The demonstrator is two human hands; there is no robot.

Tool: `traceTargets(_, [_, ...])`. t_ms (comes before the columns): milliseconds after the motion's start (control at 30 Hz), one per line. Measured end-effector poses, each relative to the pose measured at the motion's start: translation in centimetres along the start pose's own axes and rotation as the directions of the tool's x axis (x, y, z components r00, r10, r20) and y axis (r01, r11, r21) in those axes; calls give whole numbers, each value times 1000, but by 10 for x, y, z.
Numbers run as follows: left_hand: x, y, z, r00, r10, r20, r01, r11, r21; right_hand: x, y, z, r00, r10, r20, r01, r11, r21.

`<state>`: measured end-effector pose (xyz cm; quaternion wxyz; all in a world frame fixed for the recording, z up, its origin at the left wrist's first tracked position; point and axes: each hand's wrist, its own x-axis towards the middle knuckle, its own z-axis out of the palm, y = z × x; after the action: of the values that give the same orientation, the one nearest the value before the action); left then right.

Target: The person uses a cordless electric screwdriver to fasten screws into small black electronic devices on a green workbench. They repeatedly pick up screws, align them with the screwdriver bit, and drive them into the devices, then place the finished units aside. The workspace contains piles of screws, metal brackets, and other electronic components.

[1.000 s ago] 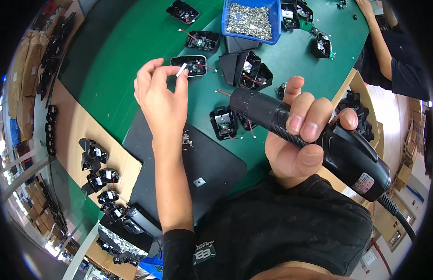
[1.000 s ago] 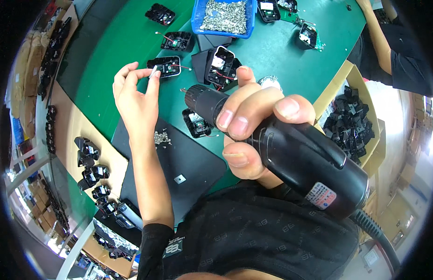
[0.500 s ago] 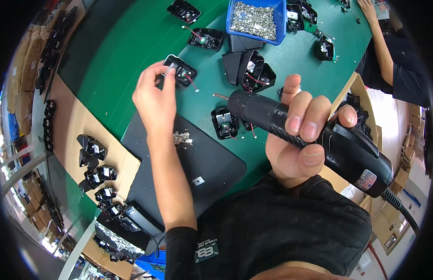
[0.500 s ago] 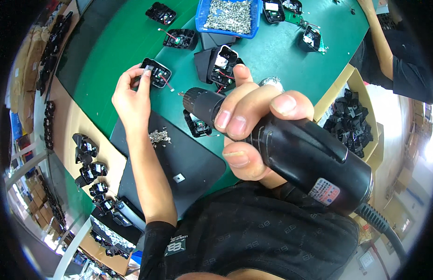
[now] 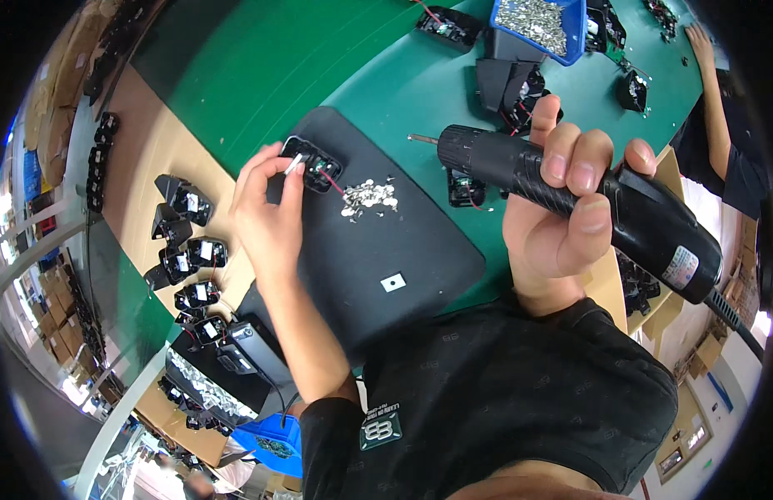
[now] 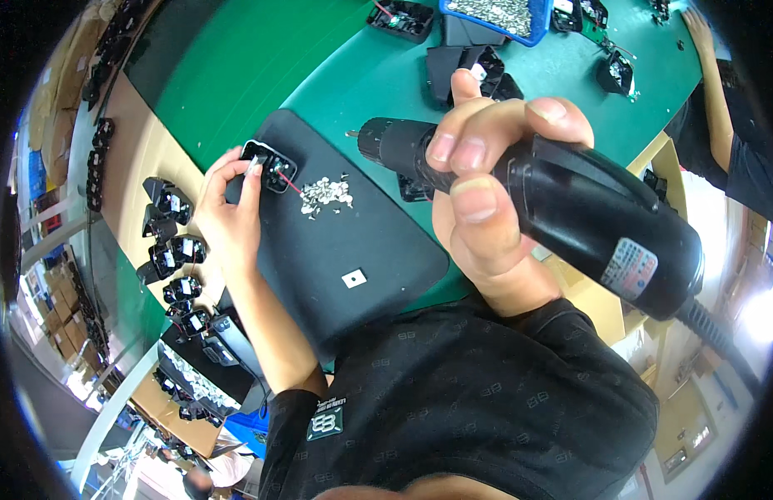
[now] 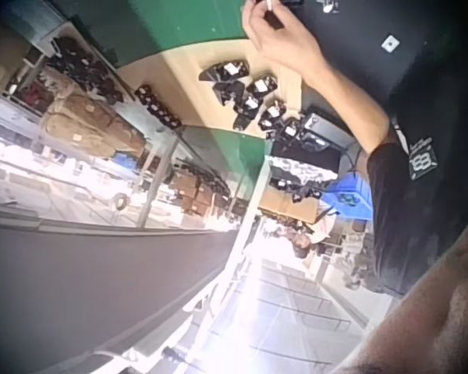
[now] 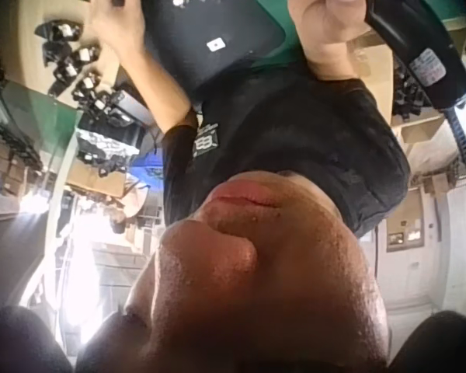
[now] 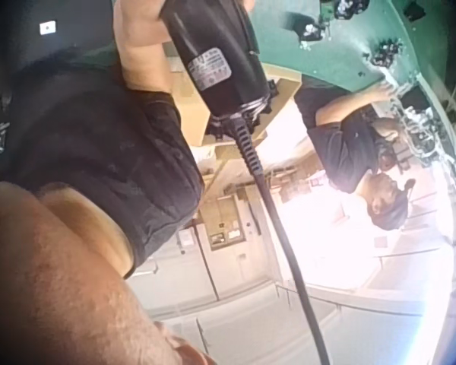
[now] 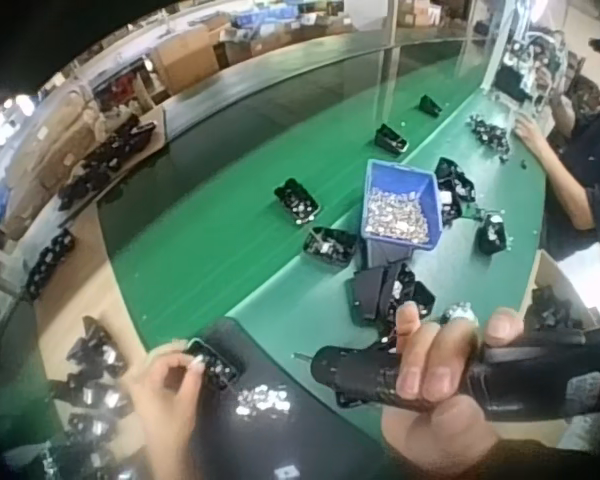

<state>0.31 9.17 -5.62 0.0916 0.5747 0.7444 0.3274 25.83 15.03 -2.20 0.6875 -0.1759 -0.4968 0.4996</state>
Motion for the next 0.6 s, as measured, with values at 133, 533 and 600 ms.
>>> traceTargets(133, [-10, 2, 13, 992, -2, -123, -2, 999, -36, -3, 4, 4, 1000, 20, -7, -20, 1000, 15])
traceTargets(533, [-5, -1, 22, 966, -257, -25, 235, 916, -325, -4, 6, 16, 998, 54, -10, -54, 999, 6])
traceTargets(600, [-3, -4, 15, 977, -209, 33, 212, 955, -208, -3, 7, 21, 998, 60, -1, -60, 998, 32])
